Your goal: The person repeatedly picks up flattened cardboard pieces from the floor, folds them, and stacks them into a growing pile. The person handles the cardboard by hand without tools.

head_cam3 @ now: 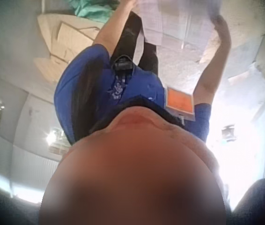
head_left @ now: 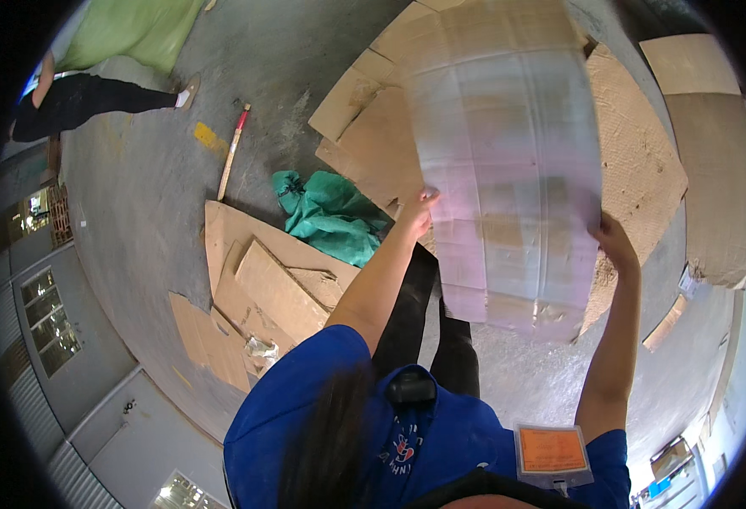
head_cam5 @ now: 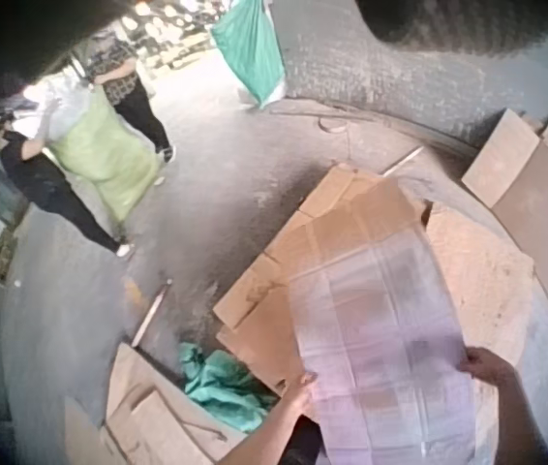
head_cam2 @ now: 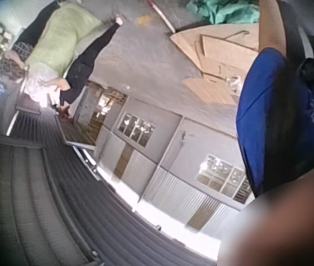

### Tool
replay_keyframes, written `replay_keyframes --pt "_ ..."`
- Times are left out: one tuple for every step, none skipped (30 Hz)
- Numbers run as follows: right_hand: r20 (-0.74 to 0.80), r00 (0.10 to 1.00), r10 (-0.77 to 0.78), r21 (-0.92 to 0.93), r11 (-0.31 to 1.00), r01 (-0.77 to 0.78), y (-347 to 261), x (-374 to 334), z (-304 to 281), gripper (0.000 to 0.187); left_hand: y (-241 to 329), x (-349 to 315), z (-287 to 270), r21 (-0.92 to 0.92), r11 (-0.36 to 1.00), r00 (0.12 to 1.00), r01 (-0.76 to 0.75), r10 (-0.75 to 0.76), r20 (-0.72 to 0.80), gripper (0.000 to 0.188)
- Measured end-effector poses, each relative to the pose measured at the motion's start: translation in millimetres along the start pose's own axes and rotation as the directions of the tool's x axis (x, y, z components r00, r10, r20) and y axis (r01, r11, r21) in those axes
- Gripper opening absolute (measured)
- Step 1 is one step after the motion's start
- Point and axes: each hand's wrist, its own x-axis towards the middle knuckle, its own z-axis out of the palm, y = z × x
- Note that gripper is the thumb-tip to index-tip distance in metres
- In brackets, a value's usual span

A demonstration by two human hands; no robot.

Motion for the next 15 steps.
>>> replay_keyframes --pt "-0.134 0.989 -0.059 -0.056 0.997 0.052 2 21 8 0.044 -9 -2 -7 -0.062 0.997 0.998 -0.035 0.032 -0.053 0.019" --pt "-0.262 0.954 -0.146 -0.119 0.986 0.118 6 40 18 0.048 -21 -6 -13 -0.116 0.990 0.993 -0.080 0.069 -0.092 0.017" --pt "-0.398 0.897 -0.192 -0.195 0.973 0.121 13 53 29 0.051 -33 -8 -19 -0.153 0.985 0.984 -0.077 0.051 -0.171 0.015" --pt "-0.437 0.831 -0.344 -0.347 0.917 0.197 24 60 46 0.054 -46 -9 -25 -0.195 0.972 0.974 -0.133 0.092 -0.207 0.019" --pt "-0.470 0.766 -0.438 -0.488 0.852 0.188 36 65 68 0.058 -56 -8 -33 -0.227 0.960 0.957 -0.164 0.098 -0.274 0.020" --pt "-0.412 0.827 -0.383 -0.394 0.893 0.217 50 63 89 0.060 -65 -6 -40 -0.258 0.948 0.937 -0.189 0.095 -0.337 0.021" --pt "-0.350 0.883 -0.312 -0.282 0.934 0.218 65 57 109 0.062 -74 -1 -47 -0.294 0.928 0.919 -0.229 0.107 -0.379 0.023" --pt "-0.298 0.907 -0.298 -0.277 0.936 0.216 80 46 130 0.061 -79 5 -56 -0.246 0.951 0.901 -0.185 0.065 -0.428 0.028" --pt "-0.249 0.934 -0.256 -0.263 0.946 0.190 96 31 151 0.061 -83 12 -64 -0.312 0.939 0.905 -0.144 -0.002 -0.425 0.028" --pt "-0.193 0.949 -0.248 -0.337 0.926 0.173 111 14 168 0.057 -87 18 -74 -0.383 0.921 0.905 -0.073 -0.101 -0.414 0.028" --pt "-0.106 0.975 -0.198 -0.206 0.963 0.173 125 -5 184 0.053 -90 25 -83 -0.451 0.893 0.896 0.001 -0.201 -0.395 0.028" --pt "-0.051 0.994 -0.097 -0.131 0.987 0.090 140 -25 198 0.051 -94 30 -91 -0.442 0.897 0.899 0.018 -0.208 -0.385 0.031" --pt "0.032 0.999 -0.017 -0.077 0.997 0.019 154 -46 206 0.049 -96 34 -98 -0.344 0.938 0.916 0.027 -0.161 -0.368 0.032" --pt "0.030 0.996 0.086 -0.002 0.996 -0.086 167 -66 216 0.047 -98 37 -105 -0.233 0.971 0.913 0.050 -0.139 -0.384 0.033" --pt "0.051 0.974 0.220 -0.024 0.975 -0.219 181 -83 222 0.049 -100 38 -112 -0.136 0.984 0.897 0.119 -0.165 -0.411 0.033"
